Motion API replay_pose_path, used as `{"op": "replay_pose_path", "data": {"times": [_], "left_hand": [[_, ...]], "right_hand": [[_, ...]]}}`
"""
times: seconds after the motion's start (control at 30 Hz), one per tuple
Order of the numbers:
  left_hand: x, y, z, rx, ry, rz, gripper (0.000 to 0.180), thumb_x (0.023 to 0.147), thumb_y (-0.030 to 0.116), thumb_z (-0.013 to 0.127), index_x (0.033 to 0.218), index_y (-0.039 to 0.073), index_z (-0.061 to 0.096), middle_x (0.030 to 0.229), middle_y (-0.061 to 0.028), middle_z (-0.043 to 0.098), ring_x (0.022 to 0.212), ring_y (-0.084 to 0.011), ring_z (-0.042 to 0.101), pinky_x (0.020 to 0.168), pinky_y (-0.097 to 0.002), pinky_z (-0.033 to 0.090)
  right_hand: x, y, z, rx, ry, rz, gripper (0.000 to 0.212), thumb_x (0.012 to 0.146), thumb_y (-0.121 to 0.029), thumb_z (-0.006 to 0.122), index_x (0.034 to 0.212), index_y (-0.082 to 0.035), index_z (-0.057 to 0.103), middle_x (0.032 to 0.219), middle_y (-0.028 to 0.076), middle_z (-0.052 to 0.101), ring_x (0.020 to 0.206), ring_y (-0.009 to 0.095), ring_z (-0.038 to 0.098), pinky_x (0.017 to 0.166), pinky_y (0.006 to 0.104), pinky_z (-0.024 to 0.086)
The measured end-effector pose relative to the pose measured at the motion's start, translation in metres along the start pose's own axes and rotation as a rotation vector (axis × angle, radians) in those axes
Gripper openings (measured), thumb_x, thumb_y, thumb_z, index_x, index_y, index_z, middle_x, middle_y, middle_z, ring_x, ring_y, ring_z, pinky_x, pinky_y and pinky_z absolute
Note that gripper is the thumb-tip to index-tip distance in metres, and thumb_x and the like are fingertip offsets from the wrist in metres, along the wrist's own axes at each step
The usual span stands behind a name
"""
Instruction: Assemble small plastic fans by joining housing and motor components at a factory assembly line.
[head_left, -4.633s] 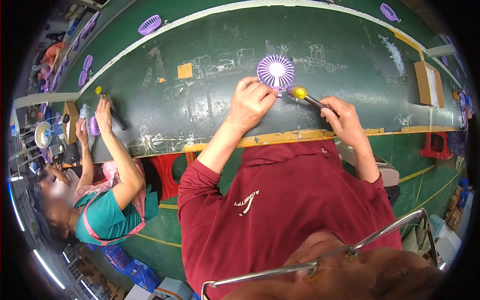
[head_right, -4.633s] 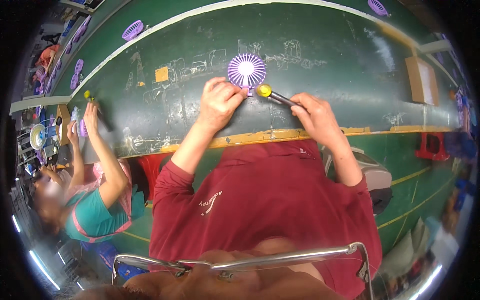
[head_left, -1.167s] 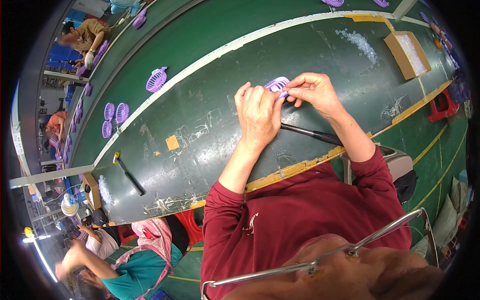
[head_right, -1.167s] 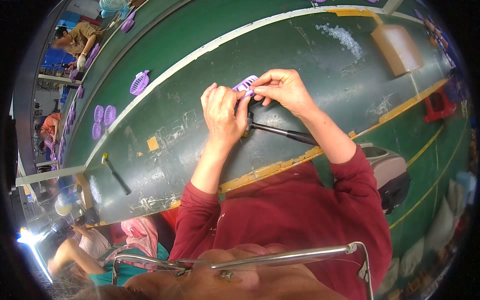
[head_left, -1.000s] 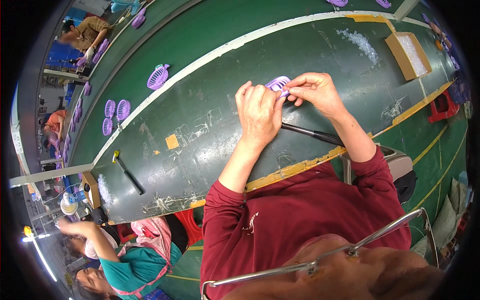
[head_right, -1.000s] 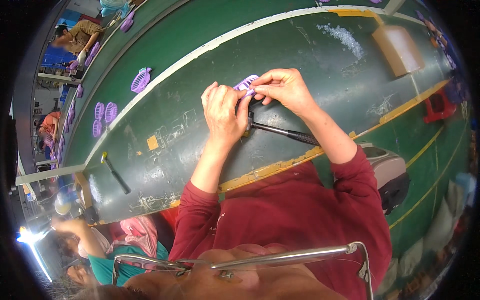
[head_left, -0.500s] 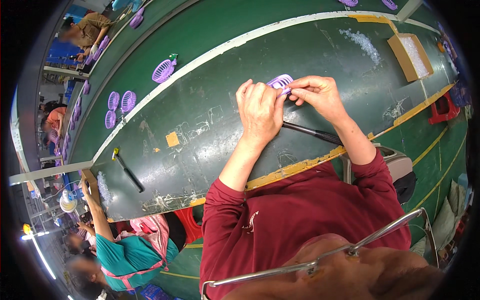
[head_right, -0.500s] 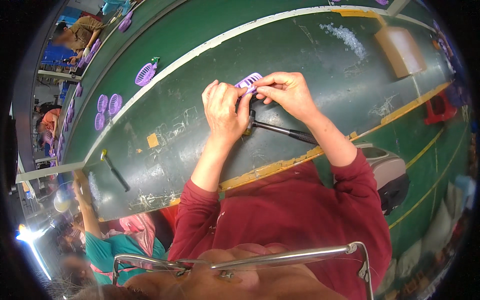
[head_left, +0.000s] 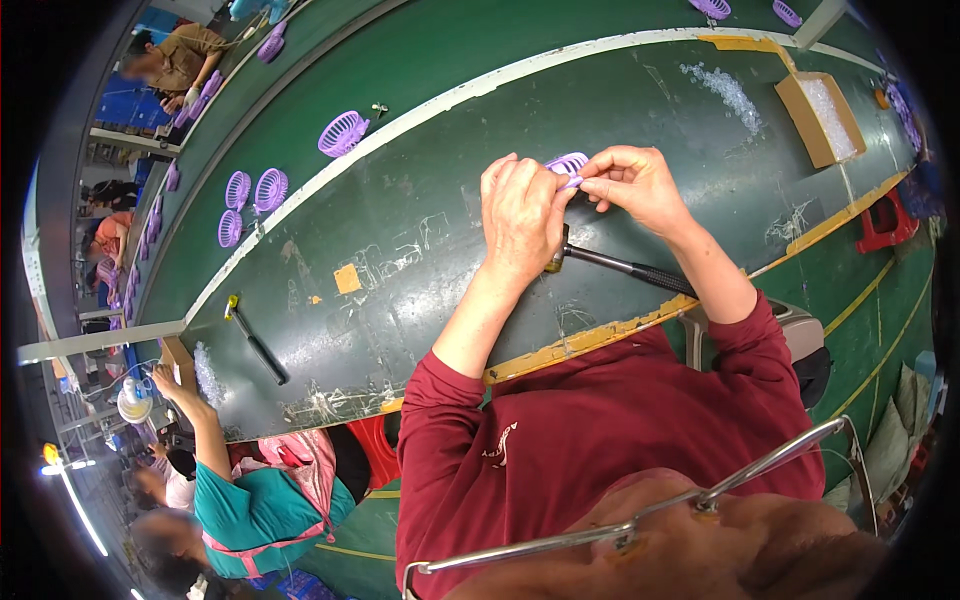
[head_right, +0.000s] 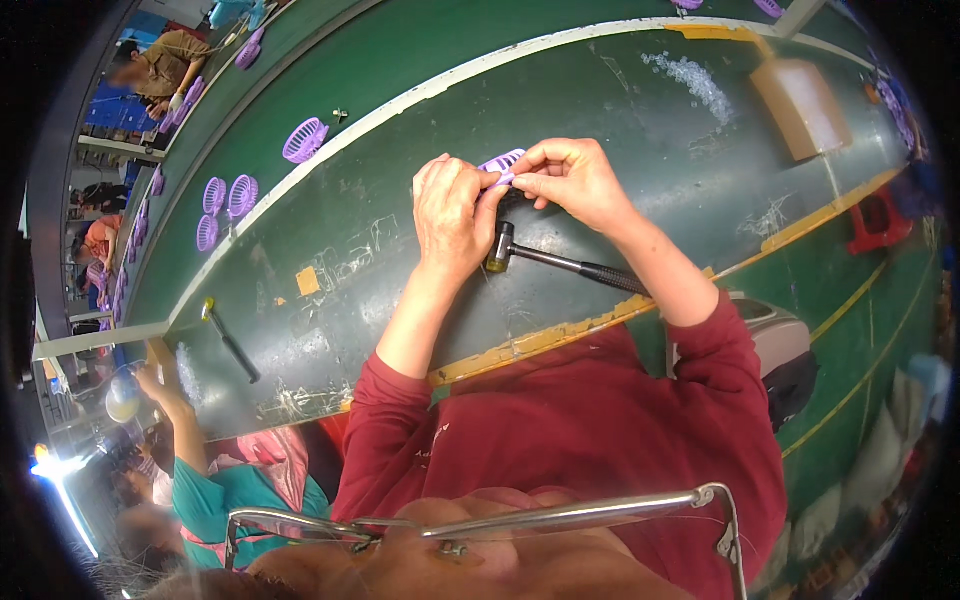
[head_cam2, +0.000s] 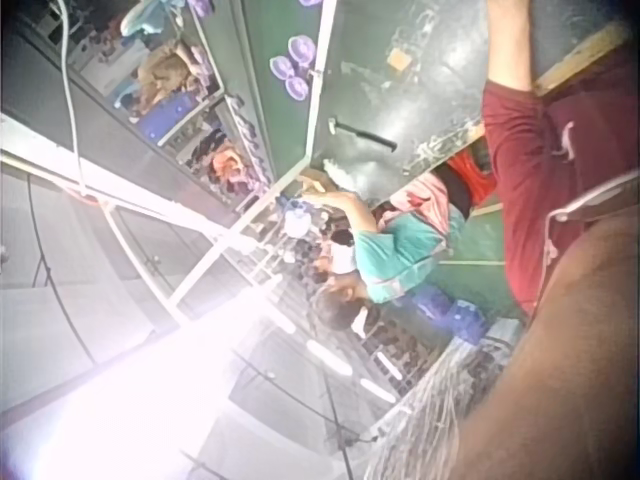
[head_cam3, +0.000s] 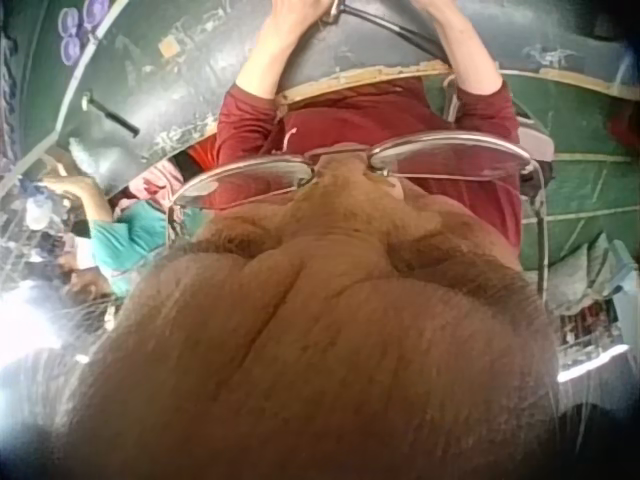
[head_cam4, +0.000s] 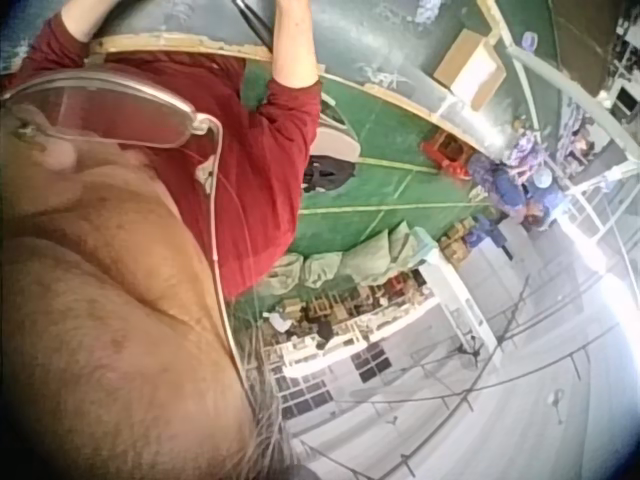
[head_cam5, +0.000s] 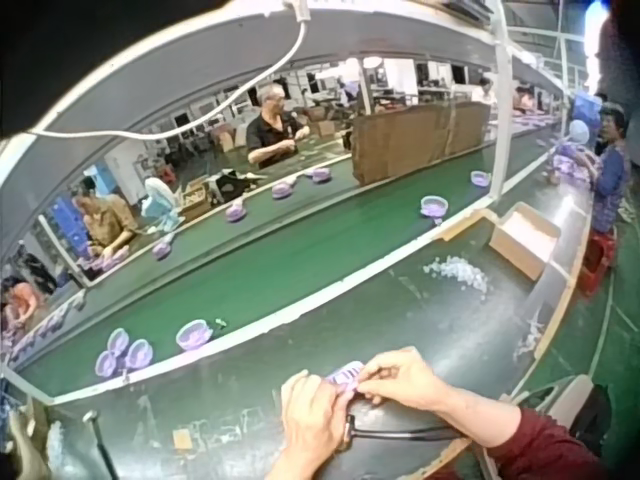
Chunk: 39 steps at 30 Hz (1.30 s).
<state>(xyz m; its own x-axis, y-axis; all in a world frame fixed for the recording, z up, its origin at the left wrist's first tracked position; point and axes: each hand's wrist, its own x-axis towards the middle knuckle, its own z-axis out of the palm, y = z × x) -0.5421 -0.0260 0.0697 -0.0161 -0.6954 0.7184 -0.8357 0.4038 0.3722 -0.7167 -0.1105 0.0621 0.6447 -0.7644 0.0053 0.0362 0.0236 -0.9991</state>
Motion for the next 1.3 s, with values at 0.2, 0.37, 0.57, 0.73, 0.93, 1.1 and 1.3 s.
{"op": "replay_pose_path", "data": {"times": [0.2,0.37,0.57,0.73,0.93,1.1,1.3], "left_hand": [[0.002,-0.009,-0.002,-0.072,0.033,0.054,0.018,0.073,0.012,0.077,0.086,0.007,0.066,0.078,-0.0087,0.059,0.082,-0.0315,0.06,0.082,-0.0442,0.046],[0.009,-0.032,-0.017,-0.083,-0.073,-0.042,0.026,0.078,0.017,0.076,0.1,0.006,0.067,0.095,-0.0115,0.063,0.095,-0.0338,0.061,0.094,-0.0443,0.046],[0.001,-0.094,-0.054,0.151,0.163,-0.276,0.042,0.081,0.013,0.074,0.12,0.004,0.061,0.127,-0.0175,0.059,0.119,-0.037,0.055,0.101,-0.0443,0.044],[-0.035,-0.15,-0.084,0.27,0.179,-0.344,0.034,0.08,0.006,0.071,0.113,0.004,0.063,0.12,-0.0159,0.059,0.109,-0.037,0.057,0.094,-0.044,0.047],[-0.069,-0.164,-0.1,0.257,0.173,-0.451,0.026,0.08,0.005,0.071,0.105,0.003,0.065,0.113,-0.0155,0.064,0.106,-0.036,0.06,0.091,-0.0431,0.048],[-0.064,-0.178,-0.101,0.206,0.215,-0.494,0.023,0.081,0.006,0.071,0.102,0.003,0.066,0.112,-0.0148,0.065,0.105,-0.0358,0.061,0.091,-0.0427,0.049],[-0.078,-0.178,-0.103,0.224,0.231,-0.53,0.019,0.081,0.005,0.07,0.101,0.003,0.068,0.109,-0.0158,0.067,0.103,-0.0343,0.064,0.089,-0.04,0.051]], "right_hand": [[0.007,-0.021,0.008,-0.659,-0.035,-0.485,0.016,0.083,0.0,0.072,0.099,0.001,0.07,0.089,0.007,0.065,0.072,0.012,0.064,0.062,0.0267,0.053],[0.044,-0.026,0.005,-0.732,-0.071,-0.425,0.016,0.084,-0.005,0.072,0.098,0.0,0.07,0.084,0.008,0.064,0.073,0.014,0.065,0.063,0.0279,0.053],[0.097,-0.004,-0.042,-0.19,0.368,-0.169,0.035,0.094,-0.02,0.068,0.118,0.005,0.065,0.096,0.007,0.069,0.073,0.011,0.064,0.063,0.0231,0.055],[-0.008,-0.02,0.021,-0.57,-0.085,-0.403,0.022,0.084,-0.007,0.069,0.105,-0.003,0.07,0.098,0.008,0.07,0.087,0.018,0.065,0.068,0.0292,0.052],[-0.025,-0.085,0.047,-0.367,-0.459,-0.245,0.026,0.073,0.007,0.073,0.098,-0.002,0.074,0.095,0.012,0.071,0.078,0.02,0.069,0.067,0.0276,0.055],[-0.022,-0.126,0.048,-0.31,-0.704,-0.586,0.024,0.075,0.003,0.073,0.098,-0.002,0.073,0.096,0.013,0.07,0.079,0.024,0.068,0.068,0.0311,0.055],[-0.017,-0.116,0.064,-0.254,-0.795,-0.548,0.025,0.074,0.001,0.074,0.099,-0.003,0.072,0.097,0.013,0.069,0.082,0.026,0.068,0.069,0.0329,0.054]]}}
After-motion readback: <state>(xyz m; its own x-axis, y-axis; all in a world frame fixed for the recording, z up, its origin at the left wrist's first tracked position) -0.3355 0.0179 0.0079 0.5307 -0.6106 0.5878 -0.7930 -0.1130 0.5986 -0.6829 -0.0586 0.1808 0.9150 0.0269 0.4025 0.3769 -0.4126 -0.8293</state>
